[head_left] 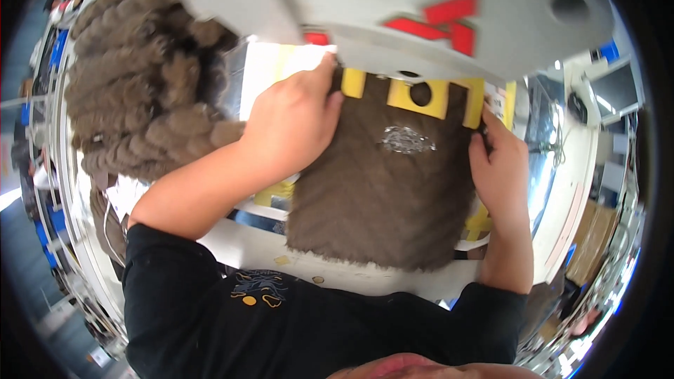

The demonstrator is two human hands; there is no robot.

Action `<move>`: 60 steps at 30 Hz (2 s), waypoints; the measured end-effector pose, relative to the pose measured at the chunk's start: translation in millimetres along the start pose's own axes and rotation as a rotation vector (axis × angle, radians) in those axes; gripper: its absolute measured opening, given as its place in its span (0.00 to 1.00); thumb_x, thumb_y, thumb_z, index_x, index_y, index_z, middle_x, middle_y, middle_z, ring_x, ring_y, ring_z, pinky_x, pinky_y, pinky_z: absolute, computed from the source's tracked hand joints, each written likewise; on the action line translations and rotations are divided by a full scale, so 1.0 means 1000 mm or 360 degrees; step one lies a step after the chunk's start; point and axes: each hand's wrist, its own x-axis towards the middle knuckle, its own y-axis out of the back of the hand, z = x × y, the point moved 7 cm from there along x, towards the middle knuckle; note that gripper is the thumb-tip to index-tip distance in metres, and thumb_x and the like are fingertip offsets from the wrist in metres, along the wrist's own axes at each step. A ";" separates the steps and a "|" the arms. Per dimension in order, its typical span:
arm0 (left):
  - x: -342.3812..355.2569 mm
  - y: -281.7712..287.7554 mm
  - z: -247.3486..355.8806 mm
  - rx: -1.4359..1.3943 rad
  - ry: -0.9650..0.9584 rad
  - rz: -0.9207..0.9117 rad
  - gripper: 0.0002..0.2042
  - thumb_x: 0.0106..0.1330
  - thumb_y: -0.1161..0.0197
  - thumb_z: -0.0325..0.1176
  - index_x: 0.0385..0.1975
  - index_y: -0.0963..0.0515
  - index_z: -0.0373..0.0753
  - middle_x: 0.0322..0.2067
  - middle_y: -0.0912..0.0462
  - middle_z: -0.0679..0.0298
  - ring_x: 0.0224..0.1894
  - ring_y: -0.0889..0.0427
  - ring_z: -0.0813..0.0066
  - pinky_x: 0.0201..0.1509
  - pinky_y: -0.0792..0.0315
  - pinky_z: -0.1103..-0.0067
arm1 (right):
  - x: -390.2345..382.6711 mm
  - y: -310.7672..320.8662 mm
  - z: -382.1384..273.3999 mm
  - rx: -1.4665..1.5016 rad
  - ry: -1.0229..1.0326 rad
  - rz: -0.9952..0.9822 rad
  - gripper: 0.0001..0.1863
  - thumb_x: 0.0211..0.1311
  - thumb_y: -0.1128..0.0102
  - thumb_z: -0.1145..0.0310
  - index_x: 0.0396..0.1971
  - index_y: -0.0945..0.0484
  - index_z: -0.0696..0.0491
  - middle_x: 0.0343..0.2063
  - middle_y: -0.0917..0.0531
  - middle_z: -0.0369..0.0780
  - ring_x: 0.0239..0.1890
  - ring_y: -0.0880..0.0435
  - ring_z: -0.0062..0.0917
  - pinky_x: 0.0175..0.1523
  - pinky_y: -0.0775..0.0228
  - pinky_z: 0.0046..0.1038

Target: Sewing fur pieces onto a fabric base using an industrial sewing machine.

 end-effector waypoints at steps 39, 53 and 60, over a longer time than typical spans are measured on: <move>-0.006 -0.008 0.002 0.0232 -0.0228 0.0033 0.23 0.64 0.44 0.23 0.60 0.26 0.23 0.35 0.18 0.50 0.35 0.15 0.53 0.40 0.20 0.66 | -0.001 0.000 -0.002 -0.0012 -0.0082 -0.0135 0.27 0.63 0.43 0.73 0.64 0.25 0.58 0.29 0.17 0.54 0.33 0.18 0.50 0.43 0.25 0.41; -0.007 -0.005 -0.005 0.0219 -0.0188 0.0061 0.16 0.70 0.42 0.30 0.55 0.23 0.29 0.36 0.18 0.50 0.36 0.16 0.49 0.42 0.20 0.62 | 0.005 -0.009 0.001 -0.0009 0.0011 -0.0031 0.28 0.62 0.41 0.73 0.64 0.23 0.58 0.21 0.22 0.49 0.22 0.23 0.39 0.34 0.29 0.37; -0.067 0.043 0.028 0.0459 -0.0391 -0.0059 0.26 0.64 0.30 0.39 0.60 0.24 0.32 0.42 0.20 0.54 0.43 0.17 0.56 0.49 0.24 0.66 | 0.002 -0.010 0.017 -0.0054 0.0054 -0.0005 0.30 0.61 0.42 0.73 0.66 0.25 0.59 0.23 0.22 0.48 0.24 0.23 0.35 0.36 0.28 0.35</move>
